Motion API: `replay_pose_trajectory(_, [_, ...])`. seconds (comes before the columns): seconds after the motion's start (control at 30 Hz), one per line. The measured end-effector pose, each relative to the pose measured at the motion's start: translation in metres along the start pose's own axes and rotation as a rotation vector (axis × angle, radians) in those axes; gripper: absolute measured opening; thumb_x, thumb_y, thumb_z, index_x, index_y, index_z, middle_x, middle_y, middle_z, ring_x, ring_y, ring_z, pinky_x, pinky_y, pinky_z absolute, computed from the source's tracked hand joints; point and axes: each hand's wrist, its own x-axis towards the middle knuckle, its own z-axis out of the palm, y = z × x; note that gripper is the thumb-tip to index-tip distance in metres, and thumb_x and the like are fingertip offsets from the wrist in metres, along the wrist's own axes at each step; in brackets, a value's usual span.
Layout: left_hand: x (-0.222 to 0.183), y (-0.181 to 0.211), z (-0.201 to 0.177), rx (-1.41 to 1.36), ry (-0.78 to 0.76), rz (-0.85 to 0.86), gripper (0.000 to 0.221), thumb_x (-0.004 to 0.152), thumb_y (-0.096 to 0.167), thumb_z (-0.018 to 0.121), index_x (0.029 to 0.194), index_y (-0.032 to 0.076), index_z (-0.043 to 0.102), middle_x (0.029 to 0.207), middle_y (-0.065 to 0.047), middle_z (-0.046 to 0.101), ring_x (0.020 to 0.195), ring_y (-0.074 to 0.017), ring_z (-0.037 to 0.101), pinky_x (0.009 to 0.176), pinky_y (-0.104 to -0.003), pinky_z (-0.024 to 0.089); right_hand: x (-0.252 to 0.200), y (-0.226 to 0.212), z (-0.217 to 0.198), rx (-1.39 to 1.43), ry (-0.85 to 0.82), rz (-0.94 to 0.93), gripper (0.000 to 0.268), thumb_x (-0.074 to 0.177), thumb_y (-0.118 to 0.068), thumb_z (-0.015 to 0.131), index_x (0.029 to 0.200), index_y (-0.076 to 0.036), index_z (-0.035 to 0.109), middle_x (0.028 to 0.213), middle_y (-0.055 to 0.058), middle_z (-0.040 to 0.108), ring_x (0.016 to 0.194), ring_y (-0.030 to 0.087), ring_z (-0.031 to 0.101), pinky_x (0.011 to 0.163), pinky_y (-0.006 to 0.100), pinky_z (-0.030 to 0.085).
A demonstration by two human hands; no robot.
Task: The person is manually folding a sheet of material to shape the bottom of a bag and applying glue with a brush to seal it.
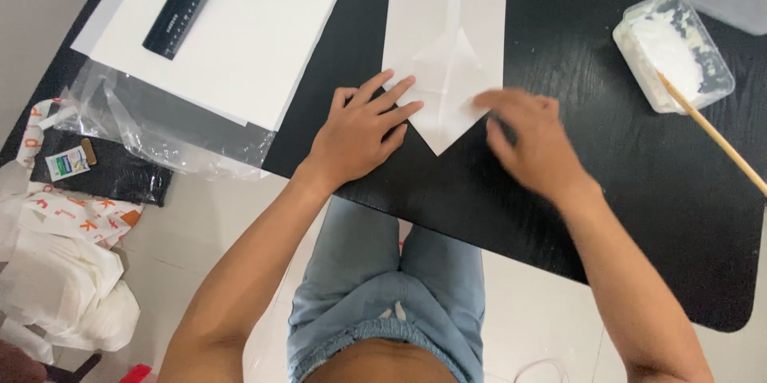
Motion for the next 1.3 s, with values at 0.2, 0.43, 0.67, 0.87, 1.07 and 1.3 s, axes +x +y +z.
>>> replay_pose_trajectory(0.2, [0.010, -0.014, 0.014, -0.076, 0.053, -0.031, 0.027, 0.104, 0.024, 0.058, 0.126, 0.025, 0.073, 0.145, 0.005, 0.062, 0.138, -0.0198, 0.050, 0.096, -0.040, 0.041, 0.055, 0.041, 0.015, 0.200, 0.080, 0.064, 0.027, 0.102, -0.012, 0.070, 0.129, -0.016, 0.070, 0.119, 0.003, 0.071, 0.107, 0.027, 0.071, 0.093, 0.045, 0.052])
replay_pose_trajectory(0.43, [0.067, -0.049, 0.024, -0.411, 0.050, -0.208, 0.035, 0.094, 0.029, 0.077, 0.126, 0.015, 0.070, 0.132, -0.007, 0.065, 0.095, -0.0184, 0.070, 0.085, -0.035, 0.058, 0.072, 0.055, 0.028, 0.353, 0.051, 0.178, 0.024, 0.101, -0.012, 0.077, 0.124, -0.006, 0.073, 0.104, 0.010, 0.071, 0.089, 0.028, 0.069, 0.076, 0.038, 0.053])
replay_pose_trajectory(0.67, [0.098, -0.052, 0.011, -0.460, -0.097, -0.226, 0.026, 0.091, 0.026, 0.077, 0.110, 0.009, 0.078, 0.109, -0.011, 0.074, 0.088, -0.0268, 0.074, 0.074, -0.039, 0.060, 0.072, 0.059, 0.028, 0.427, 0.033, 0.282, 0.014, 0.100, -0.016, 0.078, 0.112, -0.010, 0.077, 0.090, 0.005, 0.071, 0.079, 0.018, 0.062, 0.069, 0.034, 0.049])
replay_pose_trajectory(0.87, [0.095, -0.046, 0.011, -0.606, -0.048, -0.245, 0.021, 0.091, 0.022, 0.076, 0.109, 0.013, 0.080, 0.103, -0.010, 0.079, 0.079, -0.0198, 0.072, 0.069, -0.033, 0.058, 0.072, 0.056, 0.028, 0.474, 0.079, 0.240, 0.011, 0.099, -0.014, 0.080, 0.109, -0.012, 0.079, 0.093, 0.006, 0.072, 0.079, 0.017, 0.062, 0.069, 0.032, 0.049])
replay_pose_trajectory(1.07, [0.096, -0.044, 0.010, -0.615, -0.031, -0.235, 0.017, 0.092, 0.018, 0.075, 0.108, 0.017, 0.081, 0.101, -0.007, 0.080, 0.089, -0.0208, 0.072, 0.081, -0.034, 0.059, 0.075, 0.050, 0.024, 0.491, 0.092, 0.233, 0.008, 0.098, -0.014, 0.081, 0.106, -0.012, 0.079, 0.098, 0.005, 0.075, 0.079, 0.016, 0.063, 0.068, 0.030, 0.049])
replay_pose_trajectory(1.3, [0.102, -0.044, 0.009, -0.577, -0.063, -0.131, 0.021, 0.097, 0.020, 0.072, 0.117, 0.021, 0.079, 0.109, -0.005, 0.079, 0.104, -0.0284, 0.072, 0.094, -0.042, 0.057, 0.075, 0.054, 0.026, 0.483, 0.097, 0.202, 0.006, 0.099, -0.014, 0.081, 0.105, -0.013, 0.079, 0.100, 0.004, 0.075, 0.078, 0.016, 0.064, 0.066, 0.029, 0.048])
